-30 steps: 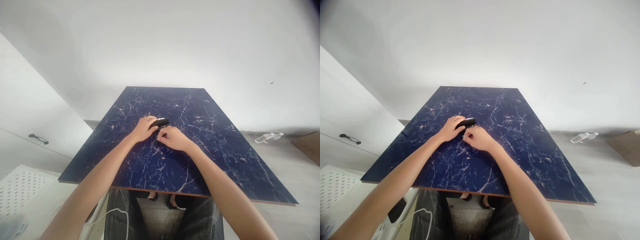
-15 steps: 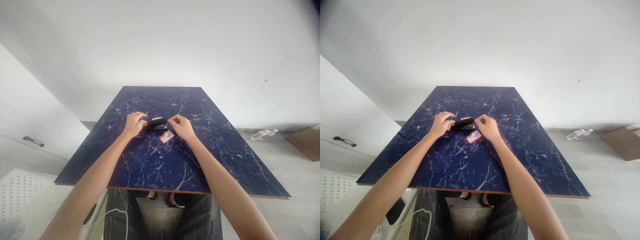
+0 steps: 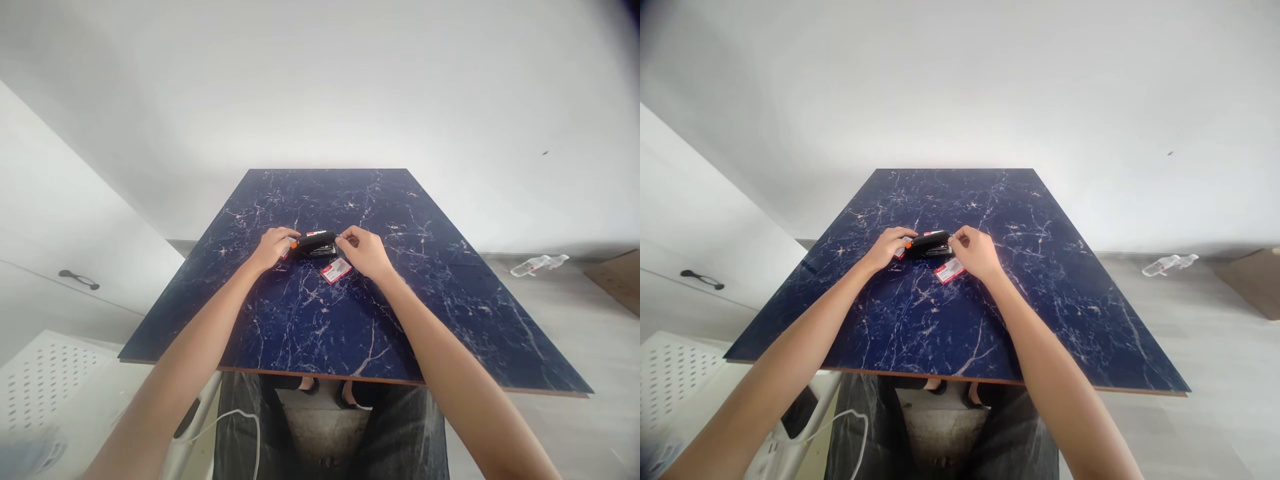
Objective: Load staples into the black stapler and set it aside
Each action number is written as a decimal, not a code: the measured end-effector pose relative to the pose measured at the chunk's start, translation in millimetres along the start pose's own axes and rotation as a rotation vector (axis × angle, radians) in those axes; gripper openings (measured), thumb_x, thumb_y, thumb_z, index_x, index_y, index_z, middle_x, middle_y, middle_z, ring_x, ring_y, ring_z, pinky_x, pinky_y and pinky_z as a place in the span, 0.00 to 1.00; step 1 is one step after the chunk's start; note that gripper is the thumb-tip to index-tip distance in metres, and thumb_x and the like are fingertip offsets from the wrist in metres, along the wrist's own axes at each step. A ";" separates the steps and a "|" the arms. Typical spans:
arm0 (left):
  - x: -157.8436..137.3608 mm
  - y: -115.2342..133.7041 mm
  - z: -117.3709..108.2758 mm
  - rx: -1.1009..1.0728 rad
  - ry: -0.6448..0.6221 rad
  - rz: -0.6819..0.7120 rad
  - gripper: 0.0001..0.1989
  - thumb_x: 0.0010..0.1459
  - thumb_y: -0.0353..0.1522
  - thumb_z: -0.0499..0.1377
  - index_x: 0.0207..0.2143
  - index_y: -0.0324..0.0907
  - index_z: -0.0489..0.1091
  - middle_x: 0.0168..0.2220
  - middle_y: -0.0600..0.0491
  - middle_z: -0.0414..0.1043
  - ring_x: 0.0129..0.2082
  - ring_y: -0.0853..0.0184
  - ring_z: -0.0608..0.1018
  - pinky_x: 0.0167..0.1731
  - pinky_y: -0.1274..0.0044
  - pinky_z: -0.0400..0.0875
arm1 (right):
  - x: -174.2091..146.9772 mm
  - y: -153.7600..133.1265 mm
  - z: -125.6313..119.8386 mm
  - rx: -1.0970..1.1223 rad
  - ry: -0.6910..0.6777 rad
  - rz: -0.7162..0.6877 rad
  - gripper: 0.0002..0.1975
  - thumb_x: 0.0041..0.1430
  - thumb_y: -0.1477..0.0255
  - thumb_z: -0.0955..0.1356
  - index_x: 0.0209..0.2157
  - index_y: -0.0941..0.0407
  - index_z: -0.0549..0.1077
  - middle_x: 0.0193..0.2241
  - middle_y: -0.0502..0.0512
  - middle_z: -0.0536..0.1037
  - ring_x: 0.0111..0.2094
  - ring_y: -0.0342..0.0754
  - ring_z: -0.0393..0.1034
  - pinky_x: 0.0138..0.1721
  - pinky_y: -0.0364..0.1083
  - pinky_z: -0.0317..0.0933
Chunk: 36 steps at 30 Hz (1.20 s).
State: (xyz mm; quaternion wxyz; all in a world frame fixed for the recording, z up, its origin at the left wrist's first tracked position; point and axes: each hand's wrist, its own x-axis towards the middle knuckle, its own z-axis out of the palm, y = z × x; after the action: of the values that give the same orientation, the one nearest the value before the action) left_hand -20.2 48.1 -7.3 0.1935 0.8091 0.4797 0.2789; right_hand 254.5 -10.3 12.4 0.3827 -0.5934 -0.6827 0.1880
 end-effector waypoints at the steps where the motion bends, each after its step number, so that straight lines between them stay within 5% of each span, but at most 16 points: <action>1: 0.5 -1.2 0.1 -0.016 -0.012 0.002 0.22 0.61 0.33 0.48 0.49 0.47 0.78 0.55 0.53 0.76 0.57 0.52 0.71 0.61 0.58 0.60 | 0.4 1.7 0.4 -0.023 -0.007 -0.003 0.10 0.60 0.61 0.67 0.32 0.52 0.75 0.31 0.51 0.81 0.34 0.50 0.74 0.36 0.47 0.60; 6: 3.0 -3.7 -0.2 -0.020 -0.064 0.067 0.21 0.62 0.34 0.48 0.49 0.47 0.78 0.53 0.52 0.77 0.56 0.53 0.72 0.62 0.58 0.59 | 2.2 9.4 3.3 -0.044 -0.068 -0.026 0.07 0.59 0.63 0.68 0.32 0.52 0.75 0.34 0.52 0.82 0.37 0.51 0.74 0.39 0.47 0.61; 13: 2.0 -13.5 -1.6 0.016 -0.092 0.049 0.25 0.67 0.37 0.46 0.61 0.51 0.71 0.63 0.53 0.69 0.63 0.52 0.67 0.64 0.57 0.56 | 3.4 13.6 7.9 0.093 -0.140 0.125 0.09 0.63 0.61 0.62 0.34 0.51 0.67 0.29 0.49 0.78 0.32 0.49 0.69 0.34 0.46 0.58; 20: -6.4 7.9 -3.9 0.073 -0.028 0.226 0.21 0.65 0.44 0.56 0.55 0.45 0.74 0.52 0.48 0.76 0.53 0.54 0.73 0.57 0.61 0.63 | 4.4 18.8 9.0 0.211 -0.142 0.101 0.10 0.63 0.60 0.62 0.33 0.52 0.66 0.29 0.47 0.76 0.32 0.48 0.67 0.36 0.46 0.57; 25: -6.2 17.5 -3.1 0.131 -0.037 0.230 0.17 0.62 0.43 0.59 0.46 0.43 0.78 0.42 0.48 0.79 0.44 0.56 0.74 0.49 0.63 0.66 | 1.6 13.2 5.9 0.158 -0.095 0.002 0.10 0.66 0.61 0.60 0.36 0.52 0.64 0.35 0.51 0.79 0.33 0.50 0.68 0.38 0.48 0.57; 31: -5.9 17.9 -3.5 0.118 -0.043 0.225 0.17 0.63 0.43 0.58 0.46 0.44 0.79 0.42 0.49 0.80 0.43 0.56 0.75 0.50 0.63 0.66 | 2.2 11.9 1.1 -0.089 -0.067 -0.174 0.09 0.69 0.65 0.58 0.39 0.53 0.66 0.36 0.58 0.78 0.40 0.57 0.69 0.43 0.51 0.59; 36: -6.6 17.6 -3.3 0.104 -0.043 0.206 0.18 0.63 0.43 0.57 0.47 0.44 0.79 0.43 0.49 0.80 0.44 0.56 0.74 0.50 0.64 0.66 | 9.5 25.5 -16.0 -0.296 0.128 -0.088 0.11 0.67 0.65 0.60 0.42 0.55 0.70 0.33 0.63 0.78 0.38 0.58 0.70 0.43 0.53 0.60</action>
State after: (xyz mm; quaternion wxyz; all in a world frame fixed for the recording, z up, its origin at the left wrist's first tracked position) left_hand -13.2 34.2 3.7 0.1321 0.8689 0.4036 0.2545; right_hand 283.4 1.3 7.3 0.3415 -0.6236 -0.7026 0.0303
